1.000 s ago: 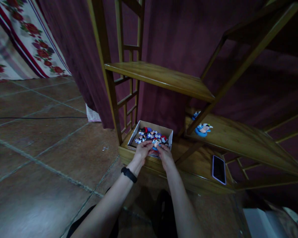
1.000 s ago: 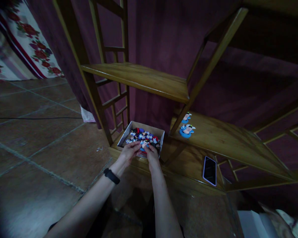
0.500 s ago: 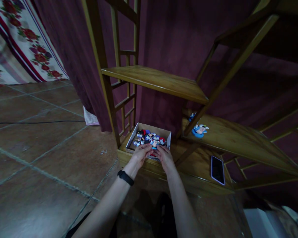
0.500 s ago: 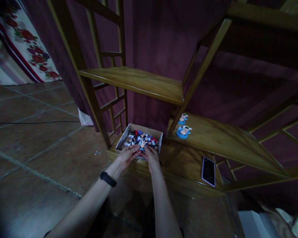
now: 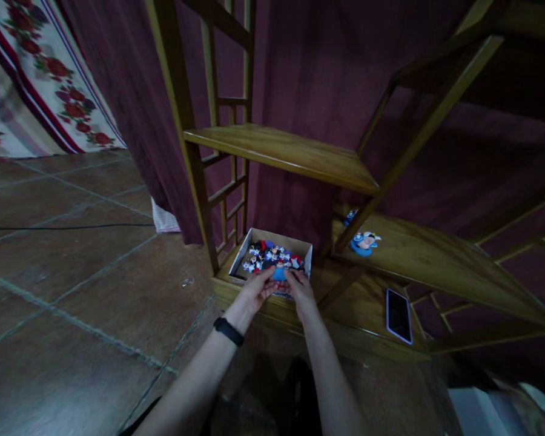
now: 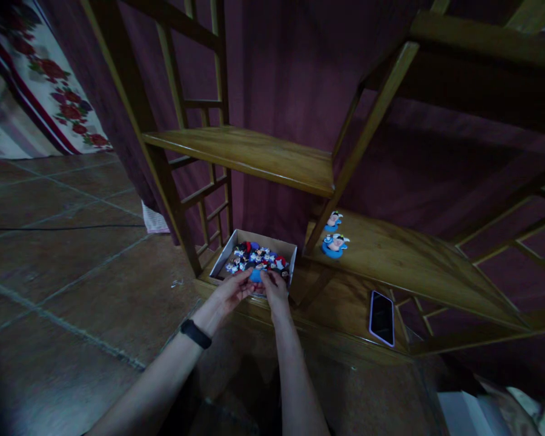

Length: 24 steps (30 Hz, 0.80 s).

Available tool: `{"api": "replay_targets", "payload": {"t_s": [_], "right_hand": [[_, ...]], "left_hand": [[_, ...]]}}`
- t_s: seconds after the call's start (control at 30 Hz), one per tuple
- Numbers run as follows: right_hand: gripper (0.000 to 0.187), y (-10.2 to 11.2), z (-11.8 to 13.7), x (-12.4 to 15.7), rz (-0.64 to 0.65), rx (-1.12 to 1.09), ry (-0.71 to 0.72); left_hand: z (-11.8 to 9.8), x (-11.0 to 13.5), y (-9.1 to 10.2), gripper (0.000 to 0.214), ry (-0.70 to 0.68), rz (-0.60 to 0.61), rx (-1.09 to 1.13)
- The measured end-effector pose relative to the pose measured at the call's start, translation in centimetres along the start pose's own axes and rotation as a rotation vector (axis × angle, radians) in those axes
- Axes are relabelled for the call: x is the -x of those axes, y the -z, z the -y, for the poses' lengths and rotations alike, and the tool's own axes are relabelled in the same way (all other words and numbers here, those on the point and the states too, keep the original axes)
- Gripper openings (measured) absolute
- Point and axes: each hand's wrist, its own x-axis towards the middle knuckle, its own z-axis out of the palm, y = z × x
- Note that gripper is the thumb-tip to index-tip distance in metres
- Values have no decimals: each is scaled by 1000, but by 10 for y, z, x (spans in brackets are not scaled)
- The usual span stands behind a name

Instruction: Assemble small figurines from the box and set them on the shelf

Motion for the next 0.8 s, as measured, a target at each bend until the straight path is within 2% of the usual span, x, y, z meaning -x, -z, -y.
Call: {"api": "replay_targets", "payload": {"t_s": [0.53, 0.63, 0.8], "right_hand": [[35, -2, -5, -1, 33, 8, -13], [34, 0, -6, -2, 13, -27, 9], [33, -1, -5, 0, 33, -58, 37]], "left_hand": [[-10, 6, 0, 15, 126, 4, 103], [-10, 6, 3, 5, 94, 24, 117], [-10, 8, 6, 23, -16, 55, 88]]}}
